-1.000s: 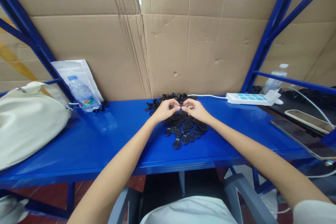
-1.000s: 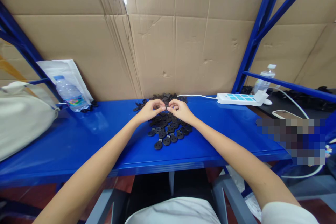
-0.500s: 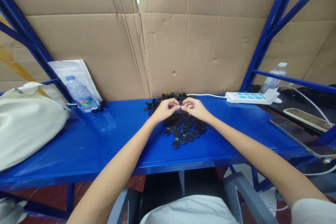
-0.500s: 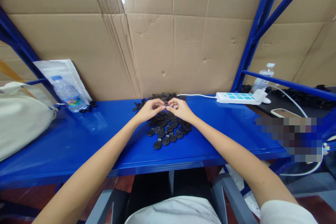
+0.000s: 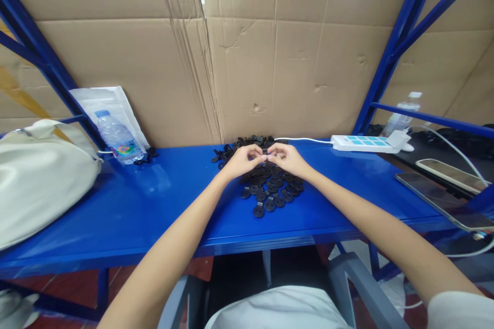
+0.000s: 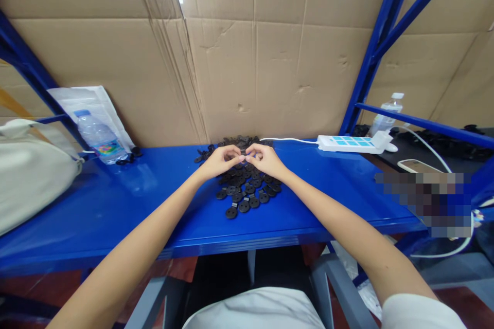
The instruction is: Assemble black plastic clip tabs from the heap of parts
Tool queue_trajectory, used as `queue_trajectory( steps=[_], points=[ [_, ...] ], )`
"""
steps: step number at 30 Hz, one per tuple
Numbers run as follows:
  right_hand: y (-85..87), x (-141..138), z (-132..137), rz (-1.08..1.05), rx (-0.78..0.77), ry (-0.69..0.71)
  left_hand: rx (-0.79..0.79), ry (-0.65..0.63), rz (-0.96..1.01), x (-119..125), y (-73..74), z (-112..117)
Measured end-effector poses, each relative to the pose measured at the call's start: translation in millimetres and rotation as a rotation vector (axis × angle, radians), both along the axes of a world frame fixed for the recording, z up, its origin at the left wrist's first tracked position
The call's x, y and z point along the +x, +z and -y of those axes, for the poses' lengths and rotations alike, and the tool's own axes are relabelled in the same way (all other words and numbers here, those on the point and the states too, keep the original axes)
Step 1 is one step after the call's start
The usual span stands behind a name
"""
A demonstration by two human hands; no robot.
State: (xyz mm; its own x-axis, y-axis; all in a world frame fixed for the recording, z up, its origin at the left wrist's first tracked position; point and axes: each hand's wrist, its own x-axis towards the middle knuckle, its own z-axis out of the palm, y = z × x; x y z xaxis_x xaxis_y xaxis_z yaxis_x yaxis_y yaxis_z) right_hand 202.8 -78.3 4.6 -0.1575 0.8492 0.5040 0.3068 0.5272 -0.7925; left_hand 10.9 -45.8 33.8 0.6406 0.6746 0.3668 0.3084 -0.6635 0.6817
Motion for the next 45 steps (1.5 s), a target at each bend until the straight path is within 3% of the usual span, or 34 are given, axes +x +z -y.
queue_trajectory(
  steps=[10,18,25,36,45],
  points=[
    [2.7,-4.3,4.7,-0.053,-0.062,0.052,0.01,-0.038,-0.004,-2.2,2.2,-2.8],
    [2.4,-1.1,3.2,0.059,0.007,0.029,-0.001,-0.066,-0.044,-1.4,-0.6,-0.6],
    [0.9,-3.7,6.2,0.064,-0.085,0.078,0.022,-0.014,-0.009,-1.5,1.1,-3.0],
    [2.7,-1.6,6.6,0.038,-0.04,0.024,0.112,-0.004,-0.088,-1.4,0.8,-1.1],
    [6.5,-1.6,5.7,0.102,0.199,-0.078,0.151,-0.021,-0.148,-0.1,3.7,4.2]
  ],
)
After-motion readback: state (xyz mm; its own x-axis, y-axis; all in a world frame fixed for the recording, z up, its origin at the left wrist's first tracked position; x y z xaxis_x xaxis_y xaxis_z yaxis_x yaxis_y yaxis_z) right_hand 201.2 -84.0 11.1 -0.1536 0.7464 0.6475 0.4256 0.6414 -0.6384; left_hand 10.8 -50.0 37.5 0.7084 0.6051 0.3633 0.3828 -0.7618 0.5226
